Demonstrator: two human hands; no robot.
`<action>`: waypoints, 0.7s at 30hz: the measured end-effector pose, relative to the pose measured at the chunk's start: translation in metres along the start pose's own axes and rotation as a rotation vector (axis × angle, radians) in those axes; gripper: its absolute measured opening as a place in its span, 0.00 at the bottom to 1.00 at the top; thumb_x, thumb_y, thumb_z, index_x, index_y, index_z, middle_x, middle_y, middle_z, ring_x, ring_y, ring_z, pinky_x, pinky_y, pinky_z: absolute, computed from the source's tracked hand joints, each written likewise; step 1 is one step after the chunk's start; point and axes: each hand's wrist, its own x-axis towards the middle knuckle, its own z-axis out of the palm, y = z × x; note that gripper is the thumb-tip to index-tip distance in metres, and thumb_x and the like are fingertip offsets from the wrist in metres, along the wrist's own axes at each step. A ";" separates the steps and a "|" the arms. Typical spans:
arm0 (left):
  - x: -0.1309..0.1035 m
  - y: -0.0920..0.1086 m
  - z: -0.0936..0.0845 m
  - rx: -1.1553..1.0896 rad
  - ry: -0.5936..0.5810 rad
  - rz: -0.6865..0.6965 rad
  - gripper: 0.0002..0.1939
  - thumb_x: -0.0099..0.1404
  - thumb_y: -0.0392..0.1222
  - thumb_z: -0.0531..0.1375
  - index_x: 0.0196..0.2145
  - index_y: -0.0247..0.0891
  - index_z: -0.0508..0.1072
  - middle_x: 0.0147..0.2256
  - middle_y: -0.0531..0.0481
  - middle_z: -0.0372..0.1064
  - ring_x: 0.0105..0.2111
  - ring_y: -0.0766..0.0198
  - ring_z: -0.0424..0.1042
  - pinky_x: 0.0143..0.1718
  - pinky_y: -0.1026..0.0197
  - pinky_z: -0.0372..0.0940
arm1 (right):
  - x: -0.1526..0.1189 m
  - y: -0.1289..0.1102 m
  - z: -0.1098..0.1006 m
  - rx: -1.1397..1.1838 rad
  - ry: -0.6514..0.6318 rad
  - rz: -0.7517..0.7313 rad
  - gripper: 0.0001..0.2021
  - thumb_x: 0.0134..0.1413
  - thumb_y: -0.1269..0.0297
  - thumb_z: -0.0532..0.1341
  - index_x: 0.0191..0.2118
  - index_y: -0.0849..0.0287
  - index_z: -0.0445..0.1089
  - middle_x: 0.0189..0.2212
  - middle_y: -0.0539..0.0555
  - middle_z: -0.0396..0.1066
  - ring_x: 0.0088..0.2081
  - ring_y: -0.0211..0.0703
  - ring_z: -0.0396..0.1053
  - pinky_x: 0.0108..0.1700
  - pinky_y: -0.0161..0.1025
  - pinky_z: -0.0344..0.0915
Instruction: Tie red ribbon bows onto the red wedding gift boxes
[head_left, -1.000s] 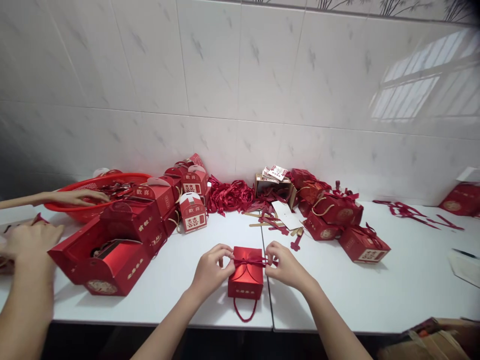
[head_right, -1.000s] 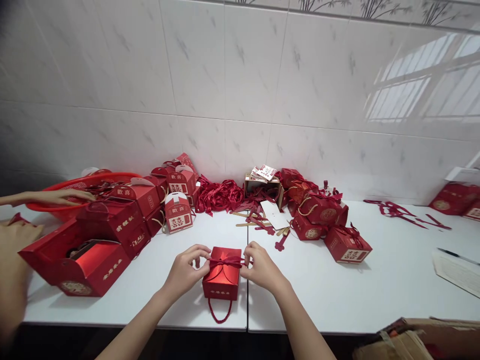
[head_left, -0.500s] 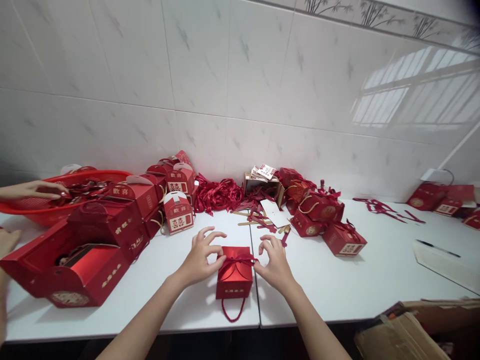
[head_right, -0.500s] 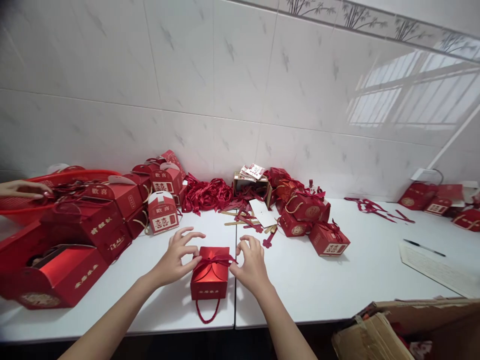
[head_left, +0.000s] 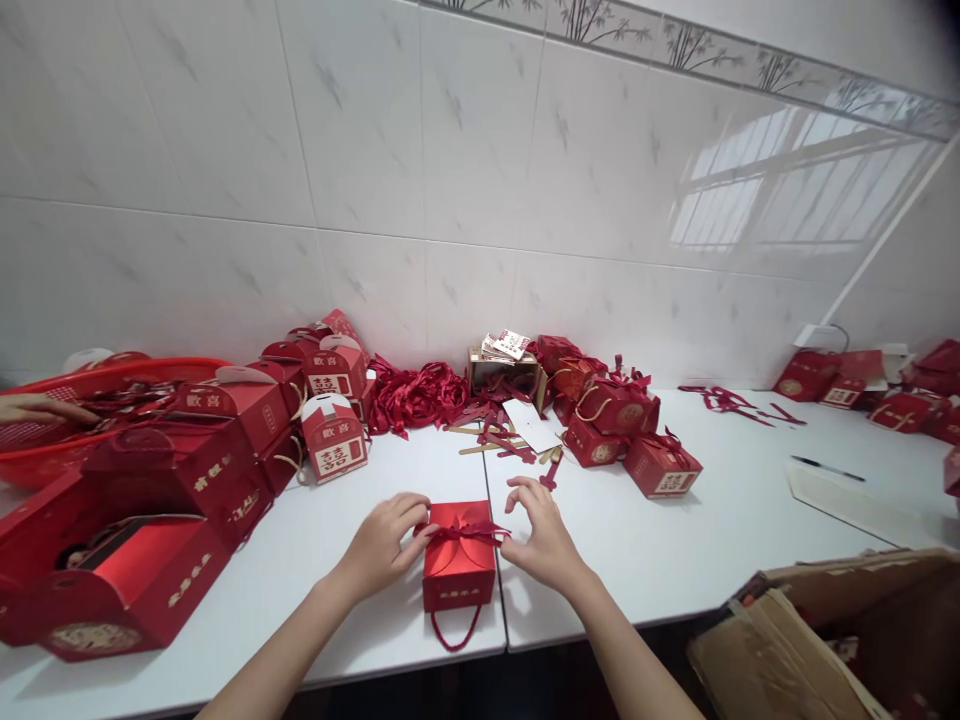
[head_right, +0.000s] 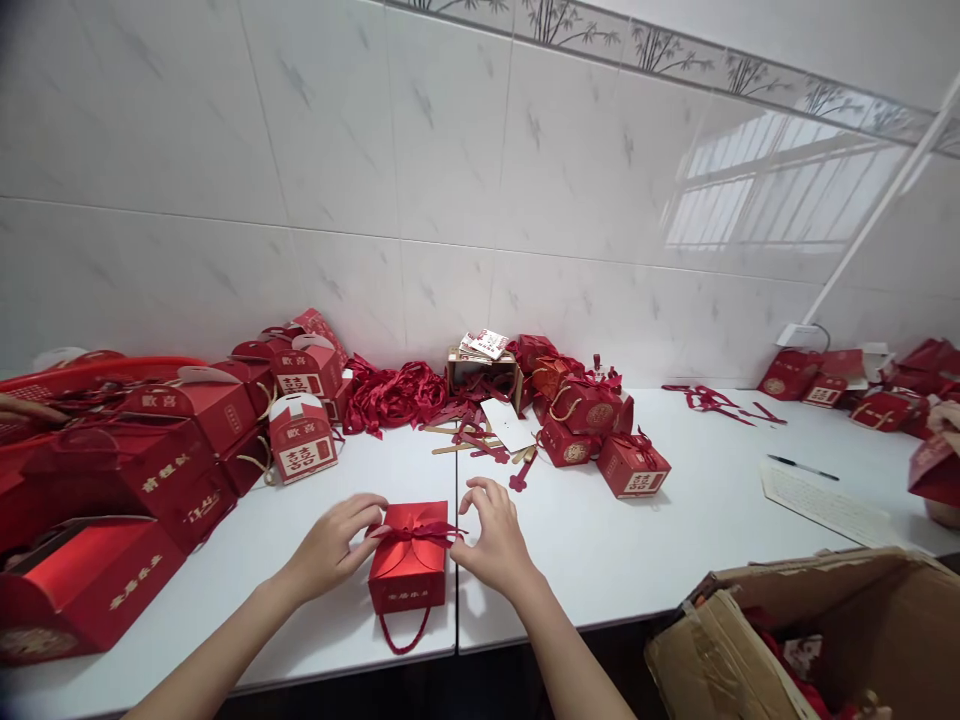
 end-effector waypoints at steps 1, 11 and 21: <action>0.000 0.003 0.005 -0.099 -0.018 -0.033 0.09 0.66 0.41 0.49 0.31 0.39 0.67 0.41 0.46 0.70 0.41 0.57 0.69 0.40 0.57 0.63 | -0.003 0.003 -0.002 0.062 -0.031 0.009 0.12 0.42 0.71 0.61 0.36 0.55 0.63 0.51 0.56 0.59 0.51 0.49 0.61 0.51 0.49 0.59; 0.024 0.066 0.065 -0.709 -0.036 -0.235 0.09 0.67 0.46 0.49 0.41 0.42 0.65 0.47 0.44 0.65 0.43 0.58 0.69 0.38 0.59 0.67 | -0.065 0.042 -0.022 0.332 -0.138 0.087 0.47 0.34 0.59 0.72 0.62 0.49 0.51 0.60 0.57 0.51 0.62 0.52 0.52 0.62 0.48 0.52; 0.002 0.075 0.094 -0.717 -0.146 -0.422 0.26 0.64 0.48 0.55 0.58 0.46 0.57 0.55 0.41 0.61 0.53 0.51 0.64 0.46 0.53 0.66 | -0.053 0.160 -0.112 0.027 0.644 0.401 0.45 0.34 0.53 0.69 0.61 0.57 0.53 0.54 0.61 0.56 0.57 0.58 0.58 0.58 0.52 0.56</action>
